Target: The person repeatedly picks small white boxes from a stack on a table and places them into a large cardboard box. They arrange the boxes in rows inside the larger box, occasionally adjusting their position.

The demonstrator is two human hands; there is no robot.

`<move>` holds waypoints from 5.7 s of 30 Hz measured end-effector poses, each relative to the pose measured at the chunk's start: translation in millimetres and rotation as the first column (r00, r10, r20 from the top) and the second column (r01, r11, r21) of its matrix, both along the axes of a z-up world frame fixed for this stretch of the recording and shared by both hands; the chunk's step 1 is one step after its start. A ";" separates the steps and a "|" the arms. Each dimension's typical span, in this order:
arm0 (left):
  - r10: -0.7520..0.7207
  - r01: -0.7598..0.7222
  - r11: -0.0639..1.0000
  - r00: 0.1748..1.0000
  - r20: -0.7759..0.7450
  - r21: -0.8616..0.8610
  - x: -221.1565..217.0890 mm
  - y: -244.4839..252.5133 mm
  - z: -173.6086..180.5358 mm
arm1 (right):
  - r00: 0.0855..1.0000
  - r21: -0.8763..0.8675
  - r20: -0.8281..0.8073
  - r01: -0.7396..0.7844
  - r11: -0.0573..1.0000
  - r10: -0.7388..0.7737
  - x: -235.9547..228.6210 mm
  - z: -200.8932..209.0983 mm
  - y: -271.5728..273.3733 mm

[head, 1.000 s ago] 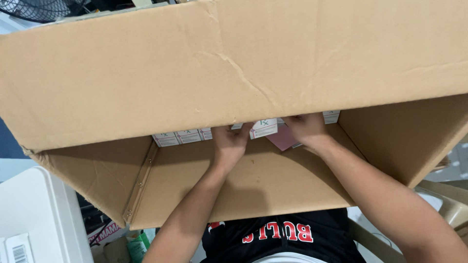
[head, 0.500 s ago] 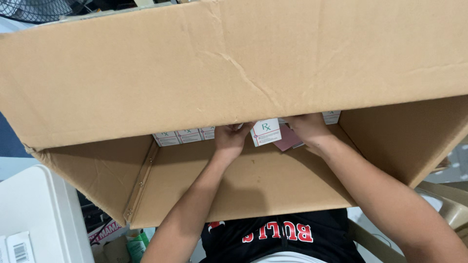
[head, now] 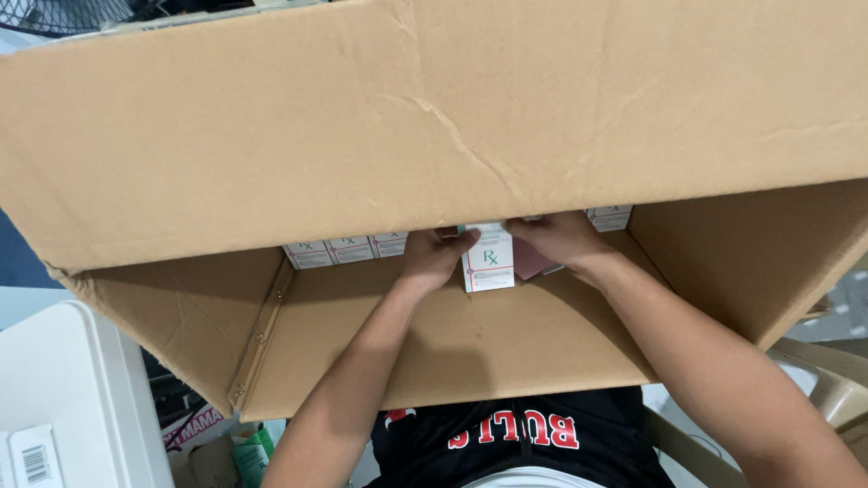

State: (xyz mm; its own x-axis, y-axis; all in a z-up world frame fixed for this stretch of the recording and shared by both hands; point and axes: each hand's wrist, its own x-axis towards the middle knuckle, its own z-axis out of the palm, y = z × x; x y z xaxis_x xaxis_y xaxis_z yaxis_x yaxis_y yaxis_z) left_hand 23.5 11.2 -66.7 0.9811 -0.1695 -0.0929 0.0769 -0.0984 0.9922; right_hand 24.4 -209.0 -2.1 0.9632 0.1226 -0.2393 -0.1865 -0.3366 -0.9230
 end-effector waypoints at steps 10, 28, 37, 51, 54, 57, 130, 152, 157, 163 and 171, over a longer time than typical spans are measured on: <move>-0.089 0.090 0.996 0.976 -0.201 -0.004 -0.1 7.6 28.2 | 0.961 -0.136 0.188 -0.180 0.974 0.204 3.2 14.8 -3.3; 0.102 -0.123 0.986 0.978 -0.183 -0.111 4.5 12.3 24.4 | 0.973 -0.174 0.174 -0.124 0.977 0.155 -0.4 21.7 1.2; 0.063 -0.057 0.995 0.995 -0.078 0.075 2.8 13.7 23.3 | 0.975 -0.223 0.165 -0.109 0.969 0.147 0.1 18.9 1.2; 0.115 -0.114 0.988 0.993 -0.003 0.102 2.7 11.5 22.5 | 0.988 -0.239 0.124 -0.056 0.969 0.088 1.5 19.8 3.9; 0.093 -0.092 0.992 0.996 -0.013 0.088 2.2 12.1 18.7 | 0.994 -0.247 0.084 -0.052 0.968 0.074 0.1 24.2 5.4; 0.096 -0.090 0.983 0.995 -0.029 0.157 1.9 11.3 19.3 | 0.989 -0.141 0.125 -0.056 0.988 0.074 -1.9 30.4 5.9; 0.495 -0.919 -0.395 -0.205 0.845 0.008 -392.4 206.3 372.0 | 0.600 0.107 0.789 -0.346 0.932 0.133 -42.1 -29.6 58.9; 0.403 -0.933 0.336 0.019 0.915 -0.129 -363.7 170.3 349.1 | 0.493 -0.102 0.798 -0.455 0.884 0.346 -65.3 27.2 53.3; 0.785 -0.648 0.617 0.462 0.413 -0.446 -340.9 212.3 353.4 | 0.500 -0.057 0.810 -0.453 0.890 0.306 -66.1 26.6 54.4; 0.813 -0.665 0.580 0.428 0.396 -0.471 -349.0 228.8 342.0 | 0.534 -0.104 0.767 -0.442 0.891 0.355 -61.2 22.2 49.8; 0.818 -0.779 0.561 0.470 0.332 -0.281 -316.3 240.1 310.6 | 0.512 -0.122 0.778 -0.447 0.886 0.365 -63.8 26.6 50.7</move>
State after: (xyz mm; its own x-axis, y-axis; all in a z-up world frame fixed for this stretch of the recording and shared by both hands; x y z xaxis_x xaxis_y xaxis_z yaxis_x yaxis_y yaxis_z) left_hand -292.8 251.3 243.9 0.6315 0.7193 0.2896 -0.3000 -0.1177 0.9466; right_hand -39.4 -158.4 24.4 0.6138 0.5287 0.5863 0.7319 -0.1028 -0.6736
